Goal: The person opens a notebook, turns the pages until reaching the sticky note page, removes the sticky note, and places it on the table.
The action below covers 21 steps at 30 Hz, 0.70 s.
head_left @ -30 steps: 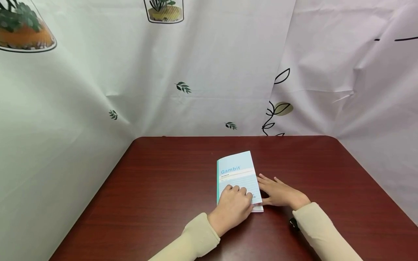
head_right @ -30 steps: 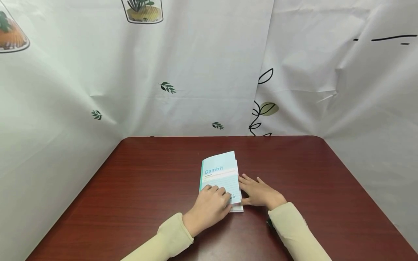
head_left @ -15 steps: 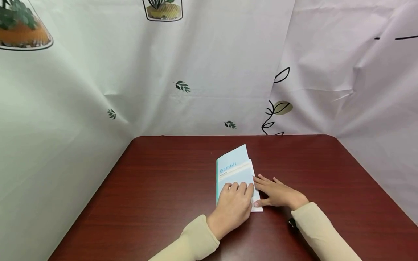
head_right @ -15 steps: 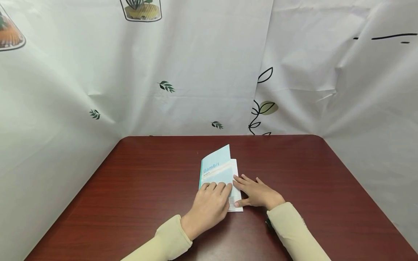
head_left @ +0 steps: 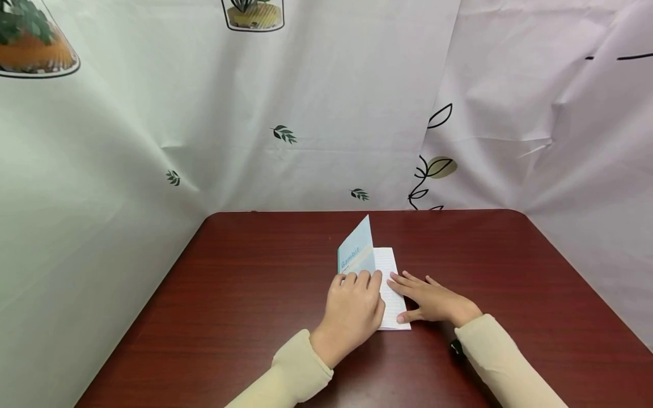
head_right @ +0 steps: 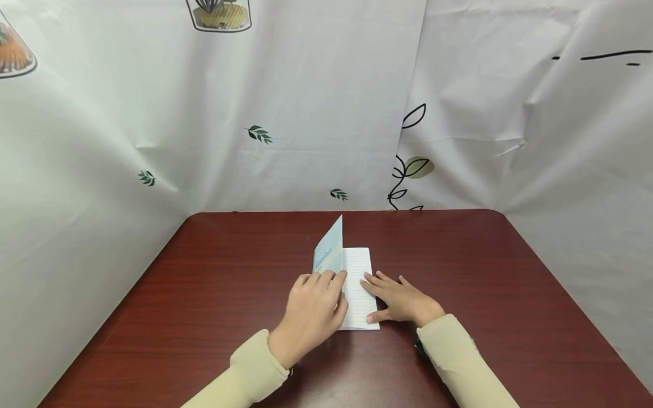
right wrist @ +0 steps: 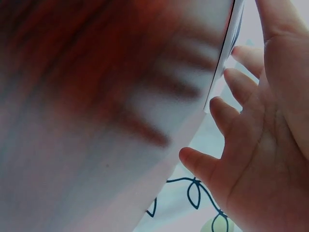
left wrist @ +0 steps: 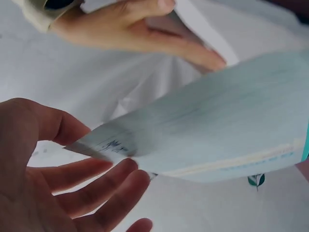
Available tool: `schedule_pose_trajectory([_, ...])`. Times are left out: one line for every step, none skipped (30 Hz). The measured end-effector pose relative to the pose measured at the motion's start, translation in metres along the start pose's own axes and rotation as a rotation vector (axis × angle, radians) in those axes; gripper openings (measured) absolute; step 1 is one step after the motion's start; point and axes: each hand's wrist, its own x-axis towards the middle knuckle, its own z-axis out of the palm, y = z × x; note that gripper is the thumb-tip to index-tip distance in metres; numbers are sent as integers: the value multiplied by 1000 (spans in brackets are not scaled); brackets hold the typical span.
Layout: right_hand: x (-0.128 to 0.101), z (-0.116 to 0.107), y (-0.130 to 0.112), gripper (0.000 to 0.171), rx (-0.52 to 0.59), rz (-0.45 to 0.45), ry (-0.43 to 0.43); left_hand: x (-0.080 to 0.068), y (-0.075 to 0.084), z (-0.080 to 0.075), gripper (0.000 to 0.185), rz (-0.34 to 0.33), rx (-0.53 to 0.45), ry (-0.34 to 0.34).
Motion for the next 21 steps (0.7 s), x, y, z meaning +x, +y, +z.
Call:
schedule_pose_trajectory([0,0,0,83,1,-1,-3,1,-2,-2,25,-13,-15,-1])
schedule_pose_trajectory([0,0,0,84,1,-3,-5,2,-5,-5,23,-27,-31,-3])
schedule_pose_trajectory([0,0,0,84,1,-4,-6,4,-8,-8,21,-40,-45,-3])
schedule_pose_trajectory([0,-1,0,84,0,-6,-6,5,-11,-11,20,-54,-61,-4])
schedule_pose_trajectory([0,-1,0,83,-3,-8,-7,7,-14,-13,19,-66,-75,-6])
schedule_pose_trajectory([0,-1,0,83,-6,-9,-7,8,-18,-15,19,-79,-89,-8])
schedule_pose_trajectory([0,-1,0,83,-7,-10,-6,10,-21,-17,18,-91,-103,-14])
schedule_pose_trajectory([0,-1,0,83,-6,-11,-5,12,-25,-19,18,-104,-120,-21])
schedule_pose_trajectory([0,-1,0,83,-6,-11,-4,13,-29,-20,17,-116,-137,-31])
schedule_pose_trajectory([1,-2,0,83,-7,-13,-4,14,-33,-21,17,-132,-163,-43])
schedule_pose_trajectory([1,-2,0,83,-5,-13,-6,16,-37,-22,16,-149,-185,-58])
schedule_pose_trajectory([1,-2,0,84,-3,-12,-7,16,-41,-23,15,-169,-210,-74])
schedule_pose_trajectory([1,-2,0,84,3,-13,-8,17,-45,-24,15,-193,-242,-95])
schedule_pose_trajectory([1,-2,0,85,7,-14,-9,18,-49,-24,15,-221,-272,-116])
schedule_pose_trajectory([1,-2,-1,86,12,-15,-10,19,-53,-24,15,-251,-297,-139])
schedule_pose_trajectory([1,-2,-1,87,18,-15,-12,19,-57,-24,15,-284,-321,-160])
schedule_pose_trajectory([1,-2,-1,88,26,-14,-12,20,-61,-23,16,-316,-341,-182])
schedule_pose_trajectory([2,-3,-1,89,32,-16,-12,20,-66,-22,16,-353,-368,-203])
schedule_pose_trajectory([2,-3,-1,90,38,-17,-12,21,-70,-21,16,-389,-396,-221])
schedule_pose_trajectory([2,-3,-1,90,43,-20,-12,21,-75,-20,16,-426,-422,-235])
schedule_pose_trajectory([2,-4,-1,91,47,-21,-13,21,-80,-18,16,-461,-447,-246])
